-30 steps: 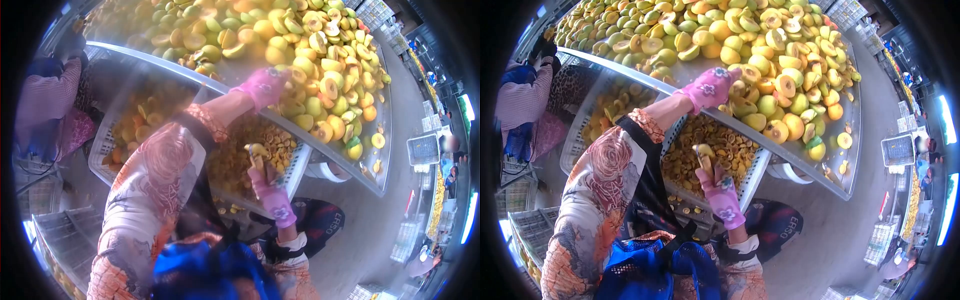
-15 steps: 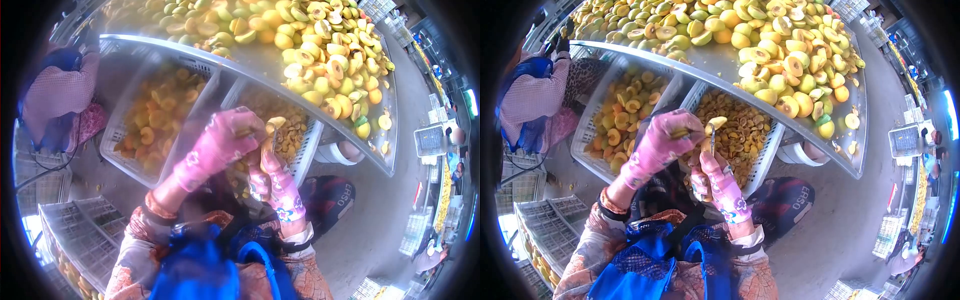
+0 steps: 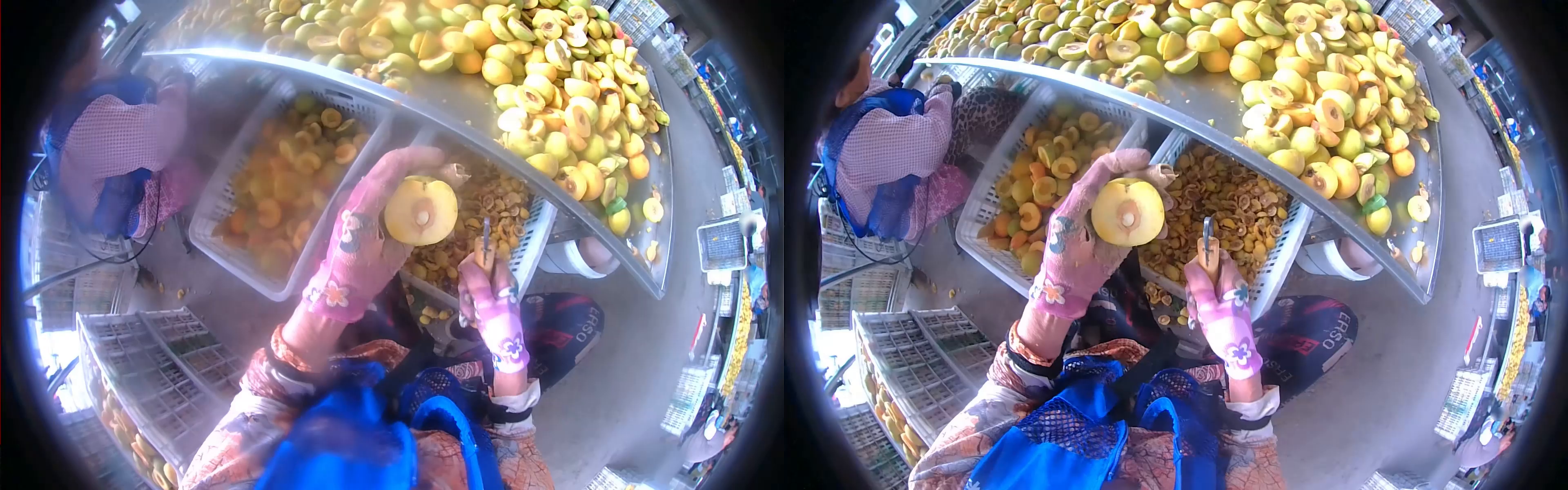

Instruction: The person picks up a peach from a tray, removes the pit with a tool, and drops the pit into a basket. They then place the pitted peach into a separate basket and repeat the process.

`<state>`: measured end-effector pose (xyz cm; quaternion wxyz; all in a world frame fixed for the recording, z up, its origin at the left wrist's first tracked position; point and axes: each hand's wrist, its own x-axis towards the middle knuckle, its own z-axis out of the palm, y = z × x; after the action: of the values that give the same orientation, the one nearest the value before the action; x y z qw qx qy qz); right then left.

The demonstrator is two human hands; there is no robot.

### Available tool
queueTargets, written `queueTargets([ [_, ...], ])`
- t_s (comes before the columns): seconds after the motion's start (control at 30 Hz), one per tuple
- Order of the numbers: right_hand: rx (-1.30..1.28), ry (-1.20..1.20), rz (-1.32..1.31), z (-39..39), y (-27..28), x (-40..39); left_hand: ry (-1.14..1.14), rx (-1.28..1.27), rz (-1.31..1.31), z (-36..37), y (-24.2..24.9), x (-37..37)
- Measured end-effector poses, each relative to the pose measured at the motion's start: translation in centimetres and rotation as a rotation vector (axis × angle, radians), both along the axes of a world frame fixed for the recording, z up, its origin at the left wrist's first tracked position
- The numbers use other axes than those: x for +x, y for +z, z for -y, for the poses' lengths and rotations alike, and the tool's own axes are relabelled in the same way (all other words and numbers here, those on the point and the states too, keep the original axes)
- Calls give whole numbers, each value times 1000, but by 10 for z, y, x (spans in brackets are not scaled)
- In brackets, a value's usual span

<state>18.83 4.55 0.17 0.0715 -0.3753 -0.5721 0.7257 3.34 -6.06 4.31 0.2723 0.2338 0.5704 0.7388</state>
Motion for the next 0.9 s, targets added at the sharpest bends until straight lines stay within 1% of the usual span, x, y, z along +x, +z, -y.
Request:
queueTargets([
  [0.03, 26, 11, -50, 1, 6, 1, -5, -3, -8, -2, -2, 1],
  [0.1, 46, 16, -105, 5, 1, 5, -74, 355, 323, -4, -8, 3],
  [0.13, 352, 44, -97, 9, -13, 8, 9, 323, 339, -8, -9, 7],
  [0.17, 655, 72, -82, 12, -21, 9, 7, 317, 338, -8, -10, 9],
  [0.2, 735, 120, -89, 16, -1, 2, 42, 278, 278, -7, -11, 11],
  [0.23, 965, 124, -207, 20, 9, -5, 76, 238, 218, -6, -11, 12],
  [0.27, 1019, 149, -241, 23, 11, -6, 121, 208, 230, -8, -7, 17],
  [0.3, 1075, 172, -273, 27, 15, -8, 115, 200, 231, -7, -5, 19],
  [0.37, 1022, 133, -240, 34, 19, -14, 180, 82, 103, -6, -3, 23],
  [0.4, 1204, 132, -267, 34, 13, -16, 139, 75, 24, -4, -7, 22],
  [0.43, 1388, 131, -293, 34, 8, -17, 136, 72, 23, -3, -6, 24],
  [0.47, 1486, 165, -336, 32, 5, -16, 176, 24, -117, -2, -4, 27],
  [0.5, 1484, 163, -336, 33, 3, -15, 216, -24, -256, -3, -3, 29],
  [0.57, 1646, 229, -268, 35, 1, -12, 243, 4, -227, -3, -8, 27],
  [0.63, 1605, 272, -288, 34, 3, -11, 247, -93, -468, -1, -7, 27],
  [0.7, 1563, 311, -308, 30, 8, -10, 249, -49, -470, -2, -5, 31],
  [0.77, 1605, 416, -387, 23, 11, -9, 250, -6, -472, -1, -4, 32],
  [0.8, 1599, 413, -381, 22, 10, -8, 230, -6, -509, 1, -4, 31],
  [0.83, 1539, 406, -449, 20, 9, -9, 211, -6, -545, 2, -4, 31],
  [0.87, 1478, 398, -516, 18, 8, -9, 212, -2, -533, 0, -6, 30],
  [0.9, 1471, 392, -509, 15, 6, -9, 202, -9, -531, 1, -3, 28],
])
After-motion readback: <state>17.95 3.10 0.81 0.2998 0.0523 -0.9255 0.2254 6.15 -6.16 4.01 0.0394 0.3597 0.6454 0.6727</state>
